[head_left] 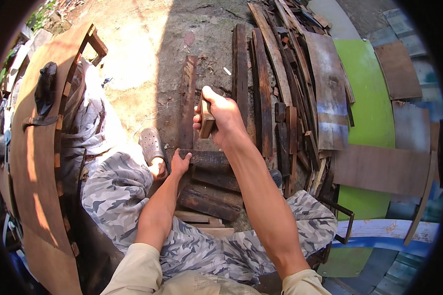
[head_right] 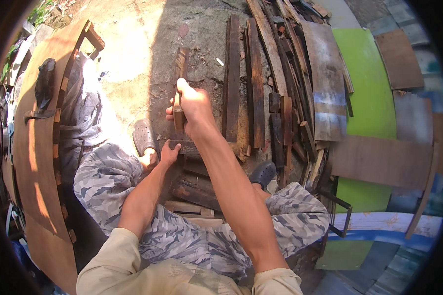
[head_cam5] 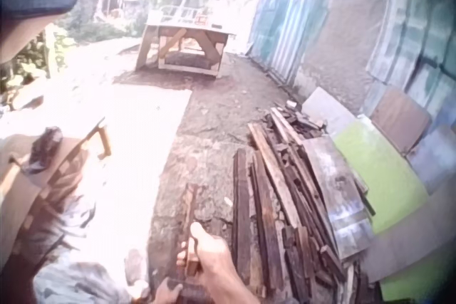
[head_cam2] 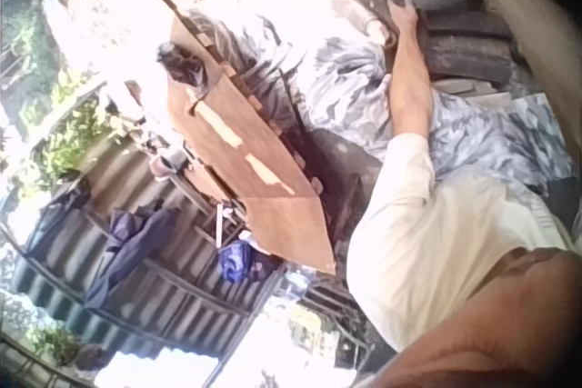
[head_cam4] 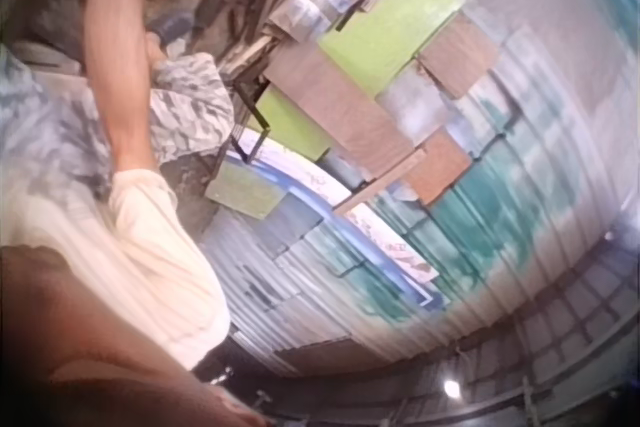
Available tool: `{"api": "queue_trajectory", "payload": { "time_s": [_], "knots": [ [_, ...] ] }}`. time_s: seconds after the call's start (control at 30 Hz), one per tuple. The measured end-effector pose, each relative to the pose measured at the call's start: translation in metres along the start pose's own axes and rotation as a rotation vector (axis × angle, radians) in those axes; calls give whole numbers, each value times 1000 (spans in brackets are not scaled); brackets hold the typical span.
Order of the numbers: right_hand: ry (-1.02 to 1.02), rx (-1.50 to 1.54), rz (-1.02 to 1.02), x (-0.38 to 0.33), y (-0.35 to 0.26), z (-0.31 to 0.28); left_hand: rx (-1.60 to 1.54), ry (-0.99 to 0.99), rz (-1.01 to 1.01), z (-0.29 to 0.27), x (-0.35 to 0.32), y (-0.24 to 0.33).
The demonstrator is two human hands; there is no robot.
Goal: The person sits on the ground and uses a hand saw to cut a piece of wood placed between their legs. They hold the wood steady with their left hand and saw with their right hand, producing sawdust as they work.
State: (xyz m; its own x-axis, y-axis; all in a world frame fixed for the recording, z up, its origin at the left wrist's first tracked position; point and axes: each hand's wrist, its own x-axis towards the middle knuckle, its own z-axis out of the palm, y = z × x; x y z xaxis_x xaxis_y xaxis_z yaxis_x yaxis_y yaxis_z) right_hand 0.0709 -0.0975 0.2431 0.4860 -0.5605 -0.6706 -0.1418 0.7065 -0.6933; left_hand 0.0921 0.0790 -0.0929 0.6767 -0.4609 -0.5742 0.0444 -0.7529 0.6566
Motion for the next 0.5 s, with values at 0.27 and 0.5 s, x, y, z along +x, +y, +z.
{"api": "queue_trajectory", "payload": {
  "time_s": [0.27, 0.5],
  "knots": [
    [-6, -31, 5, 14, 26, 8, -5, 3, 29, 9, 15, -10],
    [-108, -68, -114, -86, -47, -50, 76, 90, -28, -3, 4, -1]
  ]
}}
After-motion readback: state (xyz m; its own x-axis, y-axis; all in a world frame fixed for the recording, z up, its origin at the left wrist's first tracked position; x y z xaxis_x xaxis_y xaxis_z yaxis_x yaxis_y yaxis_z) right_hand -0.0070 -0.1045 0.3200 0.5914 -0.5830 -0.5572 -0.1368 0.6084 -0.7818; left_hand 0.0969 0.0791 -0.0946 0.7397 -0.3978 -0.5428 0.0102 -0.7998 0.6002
